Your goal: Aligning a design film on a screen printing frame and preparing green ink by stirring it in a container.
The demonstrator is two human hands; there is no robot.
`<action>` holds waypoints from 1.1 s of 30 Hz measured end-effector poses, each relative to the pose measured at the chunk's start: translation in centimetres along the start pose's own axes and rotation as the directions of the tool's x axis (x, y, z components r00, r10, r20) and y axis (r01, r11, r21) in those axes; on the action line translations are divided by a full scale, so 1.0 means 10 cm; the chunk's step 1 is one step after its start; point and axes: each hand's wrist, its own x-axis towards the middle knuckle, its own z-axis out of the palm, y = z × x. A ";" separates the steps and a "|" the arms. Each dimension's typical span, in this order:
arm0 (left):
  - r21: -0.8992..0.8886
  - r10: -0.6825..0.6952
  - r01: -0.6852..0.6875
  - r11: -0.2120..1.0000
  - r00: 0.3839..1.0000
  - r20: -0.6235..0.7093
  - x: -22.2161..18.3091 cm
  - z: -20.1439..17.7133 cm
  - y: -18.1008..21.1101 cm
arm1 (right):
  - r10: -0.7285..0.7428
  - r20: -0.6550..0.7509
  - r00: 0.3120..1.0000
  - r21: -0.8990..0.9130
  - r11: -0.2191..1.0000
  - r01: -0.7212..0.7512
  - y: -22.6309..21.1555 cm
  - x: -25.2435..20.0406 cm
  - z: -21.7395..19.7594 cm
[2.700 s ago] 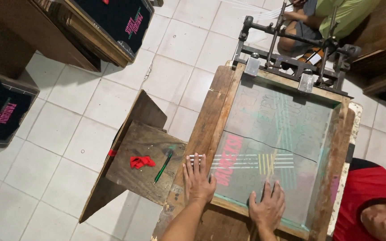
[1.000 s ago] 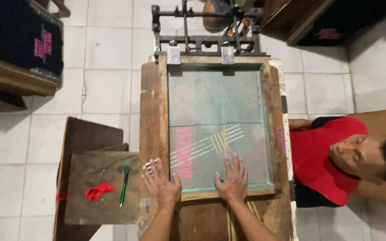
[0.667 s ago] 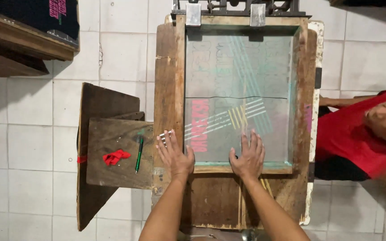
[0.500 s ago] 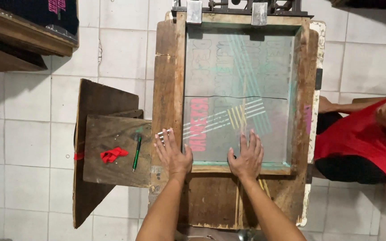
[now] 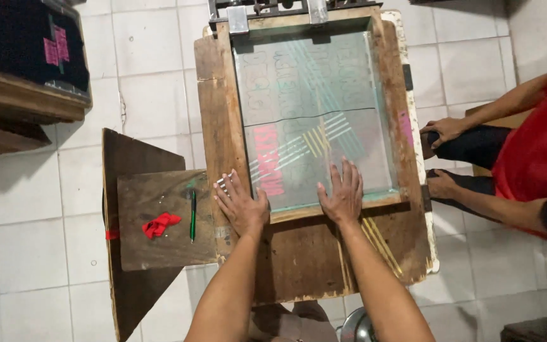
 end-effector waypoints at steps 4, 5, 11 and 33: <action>-0.142 0.010 -0.005 0.990 0.999 0.038 -0.01 -0.06 -0.08 | 0.087 -0.008 0.996 0.061 0.994 -0.087 -0.08 -0.90 -0.15; -0.233 0.003 0.028 0.972 0.991 0.132 -0.04 -0.06 -0.19 | 0.121 0.025 0.992 0.026 0.992 -0.122 -0.18 -1.25 -0.28; -0.434 0.051 0.245 0.867 0.823 0.566 0.08 -0.26 -0.45 | 0.541 0.364 0.758 0.137 0.774 -0.618 -0.61 -3.43 -0.70; -0.454 0.058 0.325 0.829 0.758 0.649 0.34 -1.25 -0.06 | 0.719 0.693 0.060 0.641 -0.575 -0.508 -0.16 -3.31 -0.04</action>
